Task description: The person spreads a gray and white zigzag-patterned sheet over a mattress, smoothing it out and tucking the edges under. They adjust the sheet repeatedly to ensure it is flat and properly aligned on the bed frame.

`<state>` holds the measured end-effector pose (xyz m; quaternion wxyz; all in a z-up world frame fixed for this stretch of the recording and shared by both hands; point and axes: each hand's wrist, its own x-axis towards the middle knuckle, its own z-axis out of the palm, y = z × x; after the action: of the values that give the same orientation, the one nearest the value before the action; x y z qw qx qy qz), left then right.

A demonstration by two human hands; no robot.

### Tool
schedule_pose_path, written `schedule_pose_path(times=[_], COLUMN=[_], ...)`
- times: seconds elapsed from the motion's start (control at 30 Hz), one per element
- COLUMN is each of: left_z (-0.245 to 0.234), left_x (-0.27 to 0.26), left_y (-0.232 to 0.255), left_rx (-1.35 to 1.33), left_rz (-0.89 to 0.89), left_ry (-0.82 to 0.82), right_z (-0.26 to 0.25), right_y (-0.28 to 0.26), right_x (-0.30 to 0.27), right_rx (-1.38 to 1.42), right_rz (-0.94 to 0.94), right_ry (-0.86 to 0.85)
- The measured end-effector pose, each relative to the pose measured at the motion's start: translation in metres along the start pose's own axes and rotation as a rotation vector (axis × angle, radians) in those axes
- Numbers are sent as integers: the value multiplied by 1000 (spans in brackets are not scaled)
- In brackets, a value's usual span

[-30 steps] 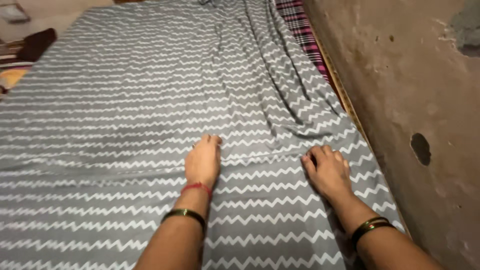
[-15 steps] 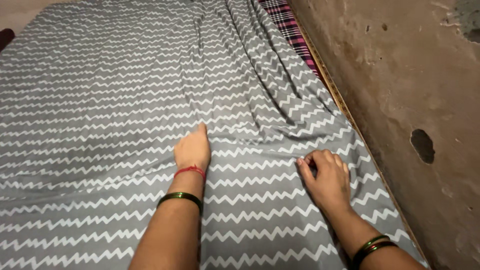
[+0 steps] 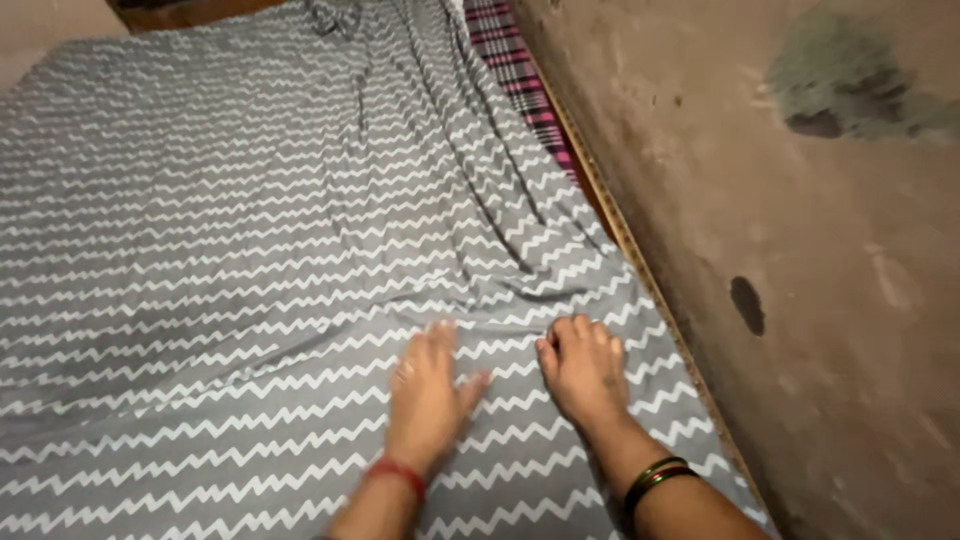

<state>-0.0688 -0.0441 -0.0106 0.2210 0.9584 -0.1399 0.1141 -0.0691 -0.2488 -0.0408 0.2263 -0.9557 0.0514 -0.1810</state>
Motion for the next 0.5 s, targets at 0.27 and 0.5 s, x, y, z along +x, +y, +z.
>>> schedule_pose_path(times=[0.27, 0.5], left_z=[-3, -21], left_x=[-41, -91], left_y=[56, 64], left_rx=[141, 5], left_rz=[-80, -87], left_ry=[-440, -288], right_z=[-15, -87], right_y=[24, 6], right_x=[-5, -102], right_rx=[85, 10], right_rz=[-139, -415], right_ry=[-332, -270])
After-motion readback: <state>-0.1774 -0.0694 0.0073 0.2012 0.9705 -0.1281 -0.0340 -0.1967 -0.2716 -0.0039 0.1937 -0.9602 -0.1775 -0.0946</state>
